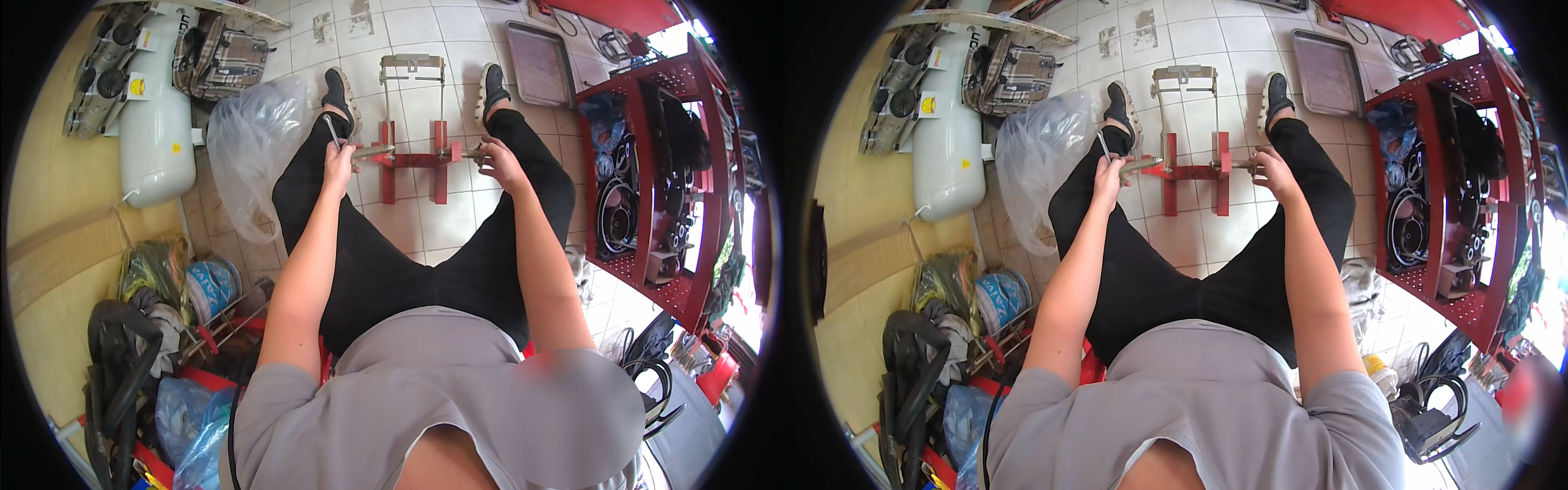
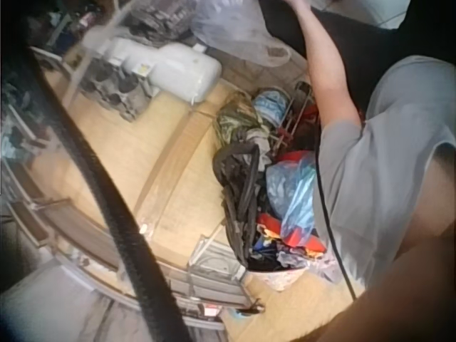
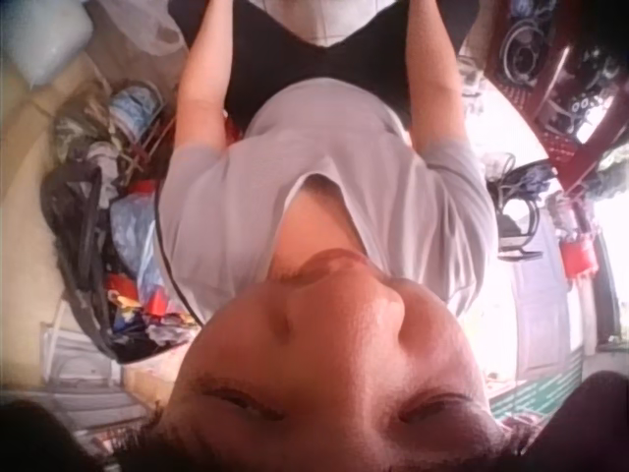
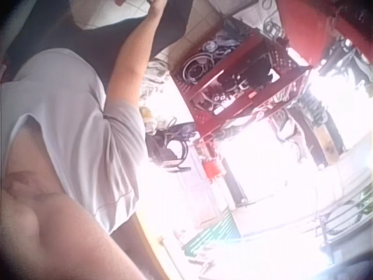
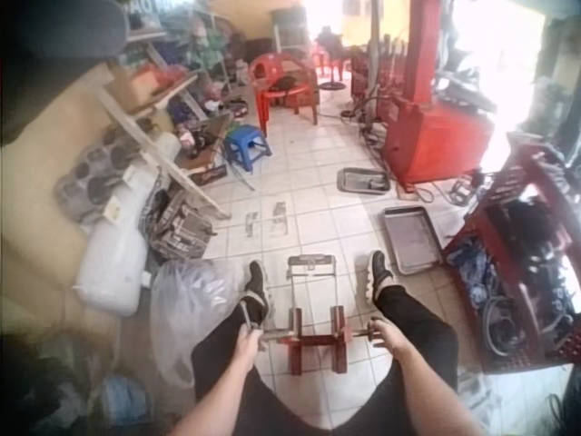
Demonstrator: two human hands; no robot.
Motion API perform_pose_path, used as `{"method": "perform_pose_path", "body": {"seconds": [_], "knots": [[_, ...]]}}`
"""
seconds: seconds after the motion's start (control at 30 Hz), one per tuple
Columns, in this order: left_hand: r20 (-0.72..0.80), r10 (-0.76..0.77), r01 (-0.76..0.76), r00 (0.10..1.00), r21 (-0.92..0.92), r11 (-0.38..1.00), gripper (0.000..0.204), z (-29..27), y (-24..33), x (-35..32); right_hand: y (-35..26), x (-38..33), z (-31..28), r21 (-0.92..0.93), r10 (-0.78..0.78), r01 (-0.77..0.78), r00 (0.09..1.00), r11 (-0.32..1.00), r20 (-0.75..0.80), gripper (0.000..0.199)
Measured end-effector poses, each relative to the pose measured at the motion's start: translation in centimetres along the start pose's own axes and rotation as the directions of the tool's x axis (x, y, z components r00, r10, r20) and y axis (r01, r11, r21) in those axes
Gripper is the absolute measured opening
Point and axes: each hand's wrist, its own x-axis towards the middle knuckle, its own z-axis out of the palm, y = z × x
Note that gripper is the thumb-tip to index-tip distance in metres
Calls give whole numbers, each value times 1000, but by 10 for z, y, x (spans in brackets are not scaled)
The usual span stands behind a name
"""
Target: The person sits on a low stool and uses a wrench to tighten bolts on a red metal frame device placed on the floor. They manipulate the frame and a metal bracket, securing components together with the tool.
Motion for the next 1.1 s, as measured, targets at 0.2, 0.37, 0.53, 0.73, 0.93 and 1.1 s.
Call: {"method": "perform_pose_path", "body": {"seconds": [0.2, 0.37, 0.53, 0.73, 0.93, 1.1], "knots": [[-41, 7, -5, 999, 50, 999, 28, -3, -3, 0, -20, -12, 6, -130, 351, -366, 928, 922, -124, 64], [-39, -1, 3, 999, 52, 999, 30, 6, 4, -2, -7, -8, 5, 79, -81, 83, 996, 993, -35, 61], [-64, 5, 0, 998, 80, 997, 30, 2, 2, -3, -12, -7, 4, -211, 292, -297, 955, 931, -55, 66], [-65, 8, -2, 998, 87, 996, 29, 4, 3, -3, -4, 0, 3, -142, 100, -97, 995, 985, 10, 75], [-54, 0, 5, 999, 97, 995, 28, 5, 5, -4, -15, -12, 11, -47, 145, -150, 984, 987, -106, 65], [-53, -4, 10, 999, 129, 992, 28, 4, 4, -4, -12, -7, 5, -168, 287, -291, 957, 942, -45, 61]]}}
